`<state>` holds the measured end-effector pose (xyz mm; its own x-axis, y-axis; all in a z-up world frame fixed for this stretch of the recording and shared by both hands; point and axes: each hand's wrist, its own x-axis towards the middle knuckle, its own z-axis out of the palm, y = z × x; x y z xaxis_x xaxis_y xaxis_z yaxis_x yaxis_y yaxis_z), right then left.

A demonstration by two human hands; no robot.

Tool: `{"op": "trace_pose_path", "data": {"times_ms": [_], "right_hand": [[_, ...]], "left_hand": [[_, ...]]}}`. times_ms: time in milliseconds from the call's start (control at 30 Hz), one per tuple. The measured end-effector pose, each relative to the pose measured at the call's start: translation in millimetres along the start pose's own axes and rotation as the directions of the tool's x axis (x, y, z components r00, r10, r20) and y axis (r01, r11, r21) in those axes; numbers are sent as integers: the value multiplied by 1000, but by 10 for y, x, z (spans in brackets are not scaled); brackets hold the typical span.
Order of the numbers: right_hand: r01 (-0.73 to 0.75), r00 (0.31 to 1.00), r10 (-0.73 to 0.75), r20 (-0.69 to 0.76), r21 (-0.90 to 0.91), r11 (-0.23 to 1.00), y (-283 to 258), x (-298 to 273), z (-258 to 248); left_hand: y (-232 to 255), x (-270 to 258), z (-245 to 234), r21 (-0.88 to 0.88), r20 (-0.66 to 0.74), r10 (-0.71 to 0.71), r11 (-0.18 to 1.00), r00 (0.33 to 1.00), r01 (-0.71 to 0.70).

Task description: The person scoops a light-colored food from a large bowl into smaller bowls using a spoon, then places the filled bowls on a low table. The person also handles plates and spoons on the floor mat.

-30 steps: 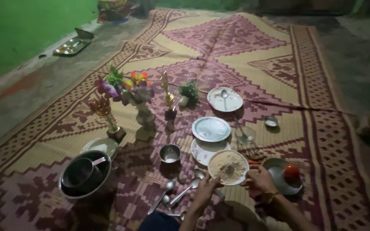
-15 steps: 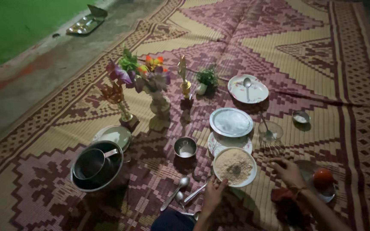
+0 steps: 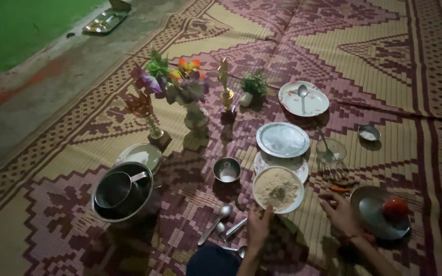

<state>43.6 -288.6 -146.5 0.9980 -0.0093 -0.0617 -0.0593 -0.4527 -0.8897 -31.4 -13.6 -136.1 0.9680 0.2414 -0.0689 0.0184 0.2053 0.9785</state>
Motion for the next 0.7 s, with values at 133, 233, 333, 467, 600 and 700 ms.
{"op": "trace_pose_path", "data": {"times_ms": [133,233,333,467,600,700], "right_hand": [[-47,999,47,-9,-23,999,-397,2,108],[-7,1000,7,-3,7,1000,-636,16,109],[-24,1000,24,-18,-4,1000,-818,-60,-58],[51,995,-53,-89,-19,999,-1214,-239,-395],[-57,991,79,-112,186,981,-1766,-441,-890],[232,925,-250,-287,-97,968,-2193,-481,-1332]], "left_hand": [[68,9,-50,-108,-59,36,993,998,-43],[226,-26,-53,21,-94,-84,996,992,86],[418,-18,-19,126,-89,-79,988,993,90],[812,19,134,84,18,131,988,991,-132],[1381,53,513,-83,91,83,994,992,-75],[1771,45,767,23,105,84,996,991,-87]]}}
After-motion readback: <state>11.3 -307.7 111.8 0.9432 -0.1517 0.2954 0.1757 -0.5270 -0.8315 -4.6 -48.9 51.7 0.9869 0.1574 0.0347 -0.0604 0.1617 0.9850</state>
